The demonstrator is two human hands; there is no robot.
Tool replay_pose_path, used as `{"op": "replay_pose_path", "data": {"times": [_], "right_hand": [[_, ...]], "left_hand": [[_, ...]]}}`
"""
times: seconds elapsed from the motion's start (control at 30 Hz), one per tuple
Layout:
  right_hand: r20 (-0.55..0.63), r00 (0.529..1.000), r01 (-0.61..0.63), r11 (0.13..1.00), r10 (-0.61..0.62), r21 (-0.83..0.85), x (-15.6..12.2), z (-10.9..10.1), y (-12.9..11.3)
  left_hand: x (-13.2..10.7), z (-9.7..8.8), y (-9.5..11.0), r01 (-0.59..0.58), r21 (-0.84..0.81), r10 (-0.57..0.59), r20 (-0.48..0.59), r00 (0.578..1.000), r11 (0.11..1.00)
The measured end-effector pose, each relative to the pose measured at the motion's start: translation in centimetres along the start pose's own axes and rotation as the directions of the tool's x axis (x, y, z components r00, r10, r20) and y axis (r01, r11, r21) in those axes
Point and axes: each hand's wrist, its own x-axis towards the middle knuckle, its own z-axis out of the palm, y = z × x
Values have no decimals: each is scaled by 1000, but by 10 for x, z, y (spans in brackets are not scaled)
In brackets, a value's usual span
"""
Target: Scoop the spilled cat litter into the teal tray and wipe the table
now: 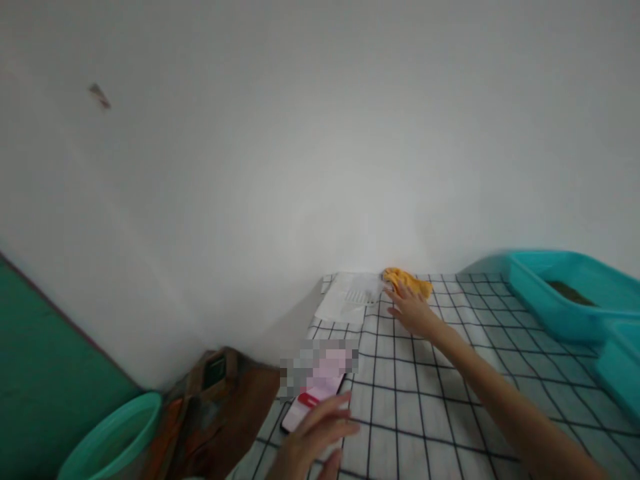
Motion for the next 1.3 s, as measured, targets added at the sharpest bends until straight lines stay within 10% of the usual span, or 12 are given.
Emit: {"op": "replay_pose_path", "data": {"times": [0.17,0.23,0.4,0.77,1.1,1.3], "right_hand": [[-3,997,-75,997,75,18,-14,13,18],[1,998,-65,997,65,32,-15,17,21],[8,997,77,994,-78,79,-18,24,19],[56,943,308,924,-328,227,-18,18,-10],[72,958,265,954,-277,141,-5,25,-15],[42,954,290,951,-295,107,14,30,-26]], "left_hand": [[94,-68,-50,447,-112,-457,-95,884,888],[135,-69,-77,569,-99,-576,-81,813,816],[194,-37,-131,565,-160,-579,-61,813,809],[169,-1,-175,533,-175,-541,5,841,828],[179,8,-152,415,95,-401,-137,906,905],[181,-5,-140,414,166,-334,-366,869,895]]}}
